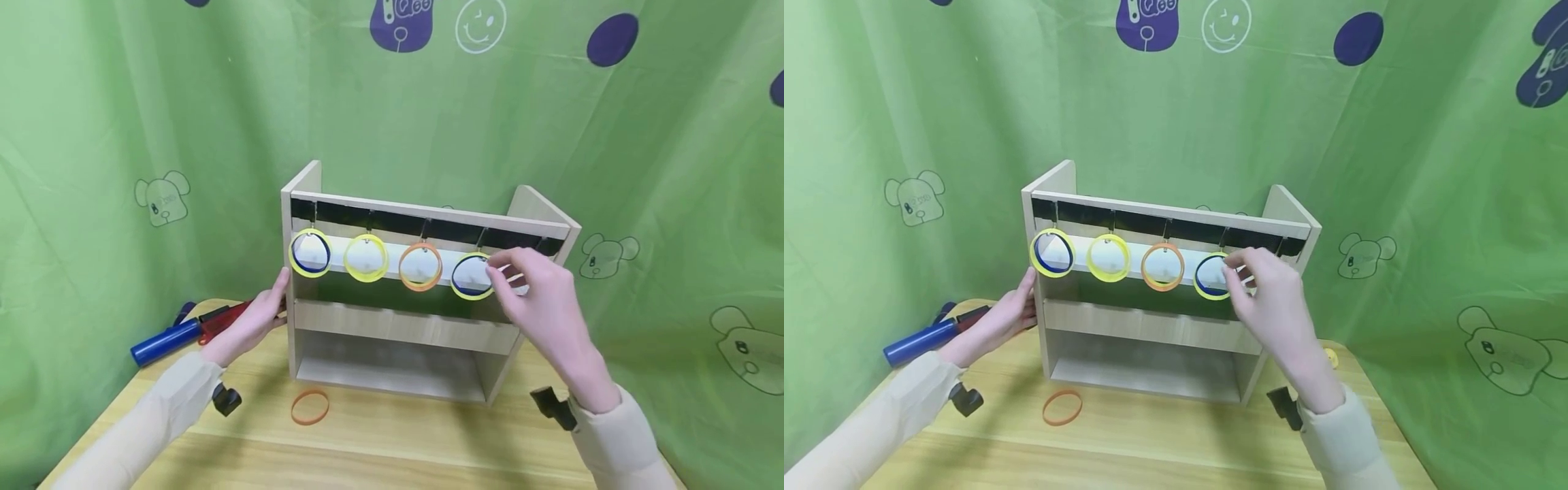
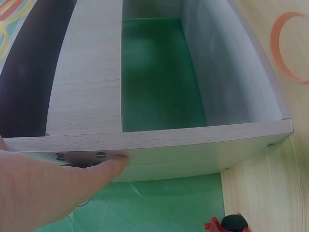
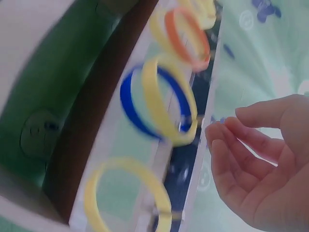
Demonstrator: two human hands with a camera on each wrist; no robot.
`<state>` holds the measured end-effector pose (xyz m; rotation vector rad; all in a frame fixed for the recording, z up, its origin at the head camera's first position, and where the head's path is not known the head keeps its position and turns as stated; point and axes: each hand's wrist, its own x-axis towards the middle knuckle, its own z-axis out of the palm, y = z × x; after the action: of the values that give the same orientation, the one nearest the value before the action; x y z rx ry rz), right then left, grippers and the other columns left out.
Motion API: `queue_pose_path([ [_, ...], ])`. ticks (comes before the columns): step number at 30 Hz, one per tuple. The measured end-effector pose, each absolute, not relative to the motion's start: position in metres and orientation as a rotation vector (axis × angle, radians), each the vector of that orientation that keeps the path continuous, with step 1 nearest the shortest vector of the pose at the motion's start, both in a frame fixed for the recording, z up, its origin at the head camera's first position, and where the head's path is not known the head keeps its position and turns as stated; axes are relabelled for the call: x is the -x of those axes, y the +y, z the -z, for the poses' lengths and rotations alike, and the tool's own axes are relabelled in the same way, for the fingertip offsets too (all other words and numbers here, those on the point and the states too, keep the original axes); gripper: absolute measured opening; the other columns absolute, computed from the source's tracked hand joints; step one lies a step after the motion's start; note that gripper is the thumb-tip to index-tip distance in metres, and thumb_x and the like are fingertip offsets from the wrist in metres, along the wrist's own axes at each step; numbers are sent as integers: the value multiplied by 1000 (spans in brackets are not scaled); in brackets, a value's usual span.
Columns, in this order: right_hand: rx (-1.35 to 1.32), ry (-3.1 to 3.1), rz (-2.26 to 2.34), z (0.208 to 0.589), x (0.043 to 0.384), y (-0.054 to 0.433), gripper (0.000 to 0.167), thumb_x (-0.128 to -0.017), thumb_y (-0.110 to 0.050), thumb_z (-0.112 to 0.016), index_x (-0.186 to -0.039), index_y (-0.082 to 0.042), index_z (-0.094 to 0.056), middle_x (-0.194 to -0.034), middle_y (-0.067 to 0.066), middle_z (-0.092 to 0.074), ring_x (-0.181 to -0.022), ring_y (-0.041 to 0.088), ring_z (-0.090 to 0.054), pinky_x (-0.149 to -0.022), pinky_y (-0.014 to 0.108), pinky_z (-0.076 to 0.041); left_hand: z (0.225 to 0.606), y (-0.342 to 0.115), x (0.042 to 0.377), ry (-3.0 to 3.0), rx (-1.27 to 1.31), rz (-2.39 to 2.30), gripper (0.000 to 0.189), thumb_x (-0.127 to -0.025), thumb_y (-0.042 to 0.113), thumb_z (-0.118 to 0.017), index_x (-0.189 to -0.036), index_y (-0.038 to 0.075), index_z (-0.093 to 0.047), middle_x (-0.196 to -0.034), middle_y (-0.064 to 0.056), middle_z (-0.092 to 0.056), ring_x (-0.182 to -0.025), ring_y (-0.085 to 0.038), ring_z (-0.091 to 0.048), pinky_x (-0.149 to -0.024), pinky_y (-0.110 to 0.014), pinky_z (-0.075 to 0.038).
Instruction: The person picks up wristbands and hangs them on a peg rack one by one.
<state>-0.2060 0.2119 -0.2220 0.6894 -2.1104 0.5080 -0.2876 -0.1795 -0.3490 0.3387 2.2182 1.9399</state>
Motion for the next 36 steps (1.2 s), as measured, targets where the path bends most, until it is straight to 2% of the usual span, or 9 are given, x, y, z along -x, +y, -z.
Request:
queue_pose_path([
  [7, -923, -2110, -618, 275, 206, 170, 12, -82, 5, -73, -91, -2, -70, -84, 4, -72, -72, 10, -65, -63, 16, -57, 346, -180, 289, 2221, -339, -1950, 90, -98, 71, -14, -160, 6, -8, -166, -22, -10, -153, -43, -13, -124, -61, -18],
  [14, -1093, -2271, -838, 359, 217, 118, 4, -85, -1, -71, -89, -3, -70, -80, 6, -71, -67, 8, -63, -60, 11, -54, 345, -180, 289, 2241, -320, -1933, 90, -97, 72, -13, -160, 7, -8, -167, -21, -10, -154, -41, -13, -124, -61, -19],
  [22, -1061, -2608, -972, 438, 233, 75, 6, -87, -1, -66, -89, -4, -71, -82, 7, -74, -68, 3, -64, -62, 8, -53, 349, -179, 288, 2214, -298, -1956, 91, -98, 71, -14, -159, 4, -9, -166, -22, -10, -153, -42, -13, -124, -60, -19],
  [26, -1024, -2700, -910, 457, 242, 62, 7, -87, 0, -64, -88, -3, -70, -79, 5, -73, -66, -1, -61, -61, 7, -50, 351, -178, 289, 2206, -285, -1962, 93, -97, 72, -14, -159, 4, -9, -166, -23, -11, -153, -42, -14, -124, -60, -19],
  [30, -981, -2766, -834, 465, 248, 52, 3, -87, -5, -66, -85, -4, -68, -72, 0, -67, -58, -4, -48, -54, 8, -45, 352, -178, 289, 2212, -281, -1960, 93, -96, 73, -14, -159, 5, -9, -165, -23, -11, -153, -42, -14, -124, -59, -19],
  [32, -950, -2796, -799, 468, 250, 48, 6, -88, -8, -68, -83, -5, -67, -69, -1, -63, -56, -4, -43, -51, 9, -41, 352, -178, 290, 2214, -284, -1957, 93, -96, 73, -14, -159, 5, -10, -165, -24, -11, -153, -42, -14, -124, -60, -19],
  [36, -906, -2837, -730, 471, 253, 42, 12, -87, -12, -72, -77, -8, -66, -67, -3, -61, -56, -2, -42, -51, 10, -39, 351, -178, 289, 2210, -283, -1963, 92, -97, 72, -13, -159, 4, -10, -165, -24, -13, -153, -42, -15, -124, -60, -19],
])
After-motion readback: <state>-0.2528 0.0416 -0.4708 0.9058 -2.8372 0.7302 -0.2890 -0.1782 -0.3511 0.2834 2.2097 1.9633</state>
